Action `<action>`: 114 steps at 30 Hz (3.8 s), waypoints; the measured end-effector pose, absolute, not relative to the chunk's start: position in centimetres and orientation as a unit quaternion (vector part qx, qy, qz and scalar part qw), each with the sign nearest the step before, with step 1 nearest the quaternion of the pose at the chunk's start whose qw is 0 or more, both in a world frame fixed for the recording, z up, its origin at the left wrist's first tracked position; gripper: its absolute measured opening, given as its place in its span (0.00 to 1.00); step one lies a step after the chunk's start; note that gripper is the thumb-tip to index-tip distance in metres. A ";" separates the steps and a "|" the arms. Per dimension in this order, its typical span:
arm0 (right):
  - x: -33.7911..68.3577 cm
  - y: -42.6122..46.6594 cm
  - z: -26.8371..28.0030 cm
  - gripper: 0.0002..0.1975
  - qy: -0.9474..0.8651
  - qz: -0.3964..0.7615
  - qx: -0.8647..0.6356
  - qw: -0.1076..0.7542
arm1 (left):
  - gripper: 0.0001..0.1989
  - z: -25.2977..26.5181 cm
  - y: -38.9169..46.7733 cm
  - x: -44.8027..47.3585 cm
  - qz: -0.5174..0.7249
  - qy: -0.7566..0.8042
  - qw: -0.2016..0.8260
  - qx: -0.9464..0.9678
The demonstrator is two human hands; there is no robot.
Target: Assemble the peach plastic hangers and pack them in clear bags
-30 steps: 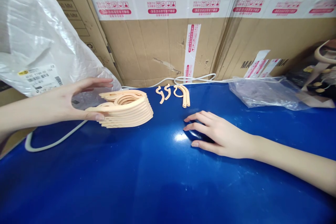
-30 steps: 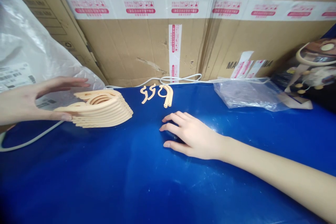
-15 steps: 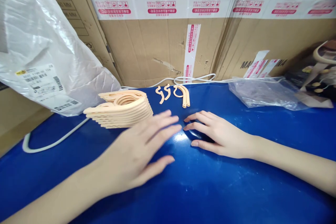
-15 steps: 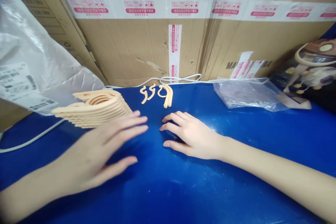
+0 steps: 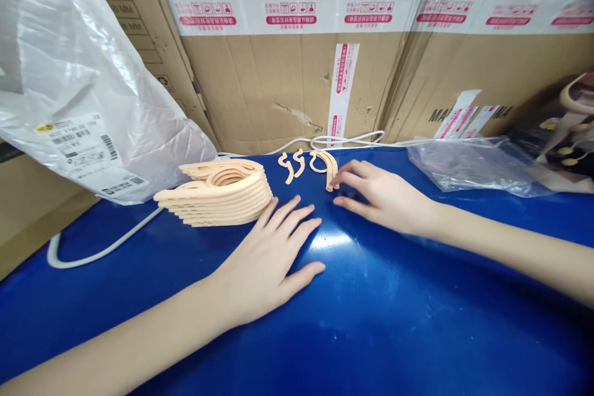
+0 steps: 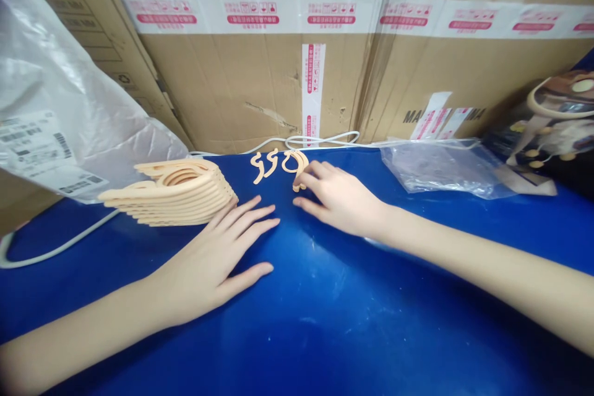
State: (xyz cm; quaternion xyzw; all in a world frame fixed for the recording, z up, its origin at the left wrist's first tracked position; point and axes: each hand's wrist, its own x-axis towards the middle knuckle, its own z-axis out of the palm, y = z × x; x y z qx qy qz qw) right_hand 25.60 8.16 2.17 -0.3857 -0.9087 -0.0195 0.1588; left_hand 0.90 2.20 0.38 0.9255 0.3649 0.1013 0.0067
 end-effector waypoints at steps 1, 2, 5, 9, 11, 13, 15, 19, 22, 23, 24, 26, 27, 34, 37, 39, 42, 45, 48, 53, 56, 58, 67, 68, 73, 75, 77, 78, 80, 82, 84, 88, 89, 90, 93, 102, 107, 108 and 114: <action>25.4 9.1 2.0 0.18 -0.900 -0.019 -0.402 0.168 | 0.28 0.5 2.6 1.5 0.099 0.377 -0.013 0.921; 25.2 10.0 1.7 0.19 -0.893 -0.013 -0.414 0.174 | 0.28 0.7 3.0 2.2 0.099 0.389 -0.031 0.915; 24.7 12.4 0.9 0.19 -0.882 0.001 -0.441 0.168 | 0.29 0.9 4.7 4.5 0.087 0.433 -0.060 0.895; 25.0 13.8 0.2 0.16 -0.881 0.002 -0.445 0.158 | 0.27 0.4 7.1 7.0 0.072 0.465 -0.062 0.880; 25.6 13.7 0.2 0.15 -0.883 0.008 -0.441 0.161 | 0.27 0.1 8.1 7.6 0.072 0.491 -0.056 0.867; 26.2 13.3 0.3 0.14 -0.887 0.016 -0.431 0.164 | 0.29 -0.1 8.9 7.9 0.070 0.523 -0.044 0.848; 26.7 12.6 0.5 0.13 -0.893 0.023 -0.418 0.166 | 0.29 -0.1 9.6 7.9 0.065 0.548 -0.030 0.833; 26.9 10.7 0.8 0.13 -0.899 0.044 -0.392 0.192 | 0.29 -0.1 9.8 7.8 0.067 0.543 -0.013 0.837; 27.0 9.4 0.8 0.14 -0.895 0.047 -0.393 0.205 | 0.29 -0.2 8.6 7.5 0.080 0.516 -0.007 0.853; 27.0 9.0 0.7 0.14 -0.894 0.043 -0.395 0.206 | 0.29 -0.3 7.9 7.3 0.082 0.508 -0.004 0.858; 27.1 8.7 0.7 0.14 -0.895 0.039 -0.395 0.205 | 0.29 -0.3 7.1 7.1 0.084 0.499 -0.001 0.863; 27.2 7.8 0.6 0.13 -0.897 0.032 -0.391 0.202 | 0.28 -0.2 5.2 6.5 0.083 0.477 0.008 0.875; 27.3 7.4 0.5 0.12 -0.898 0.030 -0.391 0.201 | 0.27 -0.1 4.2 6.2 0.083 0.465 0.014 0.882; 26.3 3.2 1.1 0.09 -0.895 0.076 -0.392 0.200 | 0.22 1.5 0.2 4.1 0.157 0.357 0.064 0.918; 25.8 2.1 1.3 0.10 -0.892 0.111 -0.388 0.201 | 0.19 1.6 0.8 3.7 0.176 0.346 0.014 0.922; 25.7 2.0 1.2 0.10 -0.891 0.114 -0.393 0.199 | 0.19 1.3 1.3 3.6 0.167 0.342 -0.006 0.925; 26.2 2.7 1.0 0.09 -0.887 0.085 -0.408 0.196 | 0.19 0.7 2.0 3.4 0.144 0.347 0.013 0.927; 27.4 3.9 0.6 0.07 -0.879 0.042 -0.432 0.197 | 0.18 0.5 2.5 3.0 0.136 0.348 0.032 0.927; 28.7 5.0 0.4 0.05 -0.864 0.006 -0.465 0.194 | 0.19 0.7 3.0 2.5 0.139 0.351 0.026 0.926; 30.6 5.8 1.1 0.14 -0.846 0.019 -0.513 0.143 | 0.24 1.1 2.9 2.1 0.139 0.344 -0.064 0.927; 31.0 5.3 2.3 0.12 -0.849 0.086 -0.512 0.093 | 0.18 0.9 2.0 2.3 0.118 0.370 -0.167 0.906; 30.7 4.7 3.2 0.07 -0.862 0.153 -0.479 0.064 | 0.15 0.6 1.5 2.4 0.091 0.399 -0.204 0.889; 26.5 0.8 2.5 0.08 -0.906 0.252 -0.324 0.102 | 0.19 1.4 2.5 2.3 0.031 0.438 -0.138 0.888; 26.1 0.5 2.1 0.08 -0.907 0.241 -0.326 0.112 | 0.19 1.4 2.7 2.3 0.034 0.440 -0.131 0.888; 25.1 0.2 1.3 0.13 -0.910 0.193 -0.335 0.149 | 0.17 1.0 3.1 2.1 0.072 0.427 -0.167 0.886; 25.1 0.6 1.4 0.16 -0.906 0.180 -0.340 0.176 | 0.15 0.8 3.0 2.0 0.090 0.407 -0.206 0.885; 25.4 1.4 1.6 0.15 -0.898 0.166 -0.352 0.204 | 0.14 0.7 2.8 2.0 0.106 0.389 -0.239 0.883; 25.6 2.0 1.7 0.13 -0.896 0.155 -0.356 0.214 | 0.14 0.7 2.7 2.1 0.112 0.383 -0.251 0.882; 25.8 3.4 2.0 0.11 -0.900 0.124 -0.356 0.221 | 0.15 0.6 2.5 2.1 0.119 0.377 -0.266 0.879; 25.7 5.1 2.2 0.11 -0.911 0.088 -0.345 0.209 | 0.14 0.5 2.4 2.2 0.124 0.375 -0.274 0.877; 25.2 7.1 2.4 0.12 -0.925 0.047 -0.328 0.184 | 0.14 0.4 2.5 2.1 0.125 0.381 -0.282 0.872; 23.3 11.1 2.6 0.18 -0.949 0.039 -0.278 0.145 | 0.13 0.3 2.6 1.8 0.113 0.407 -0.281 0.862; 22.8 12.0 2.6 0.19 -0.954 0.053 -0.263 0.136 | 0.14 0.3 2.6 1.7 0.108 0.412 -0.274 0.862; 22.4 12.7 2.6 0.20 -0.957 0.072 -0.251 0.125 | 0.14 0.3 2.6 1.7 0.104 0.417 -0.264 0.864; 21.9 14.2 2.5 0.20 -0.959 0.123 -0.232 0.104 | 0.13 0.4 2.5 1.7 0.090 0.425 -0.238 0.869; 23.4 13.1 2.0 0.18 -0.937 0.178 -0.267 0.137 | 0.14 -0.2 2.4 1.5 0.120 0.394 -0.280 0.867; 25.7 12.2 1.9 0.25 -0.913 0.208 -0.315 0.154 | 0.15 -1.2 2.7 1.3 0.127 0.381 -0.303 0.864; 26.4 12.0 1.9 0.25 -0.909 0.211 -0.327 0.151 | 0.15 -1.3 2.8 1.3 0.127 0.373 -0.301 0.868; 29.3 9.8 1.6 0.20 -0.866 0.227 -0.429 0.122 | 0.14 -1.0 3.6 1.1 0.132 0.348 -0.278 0.885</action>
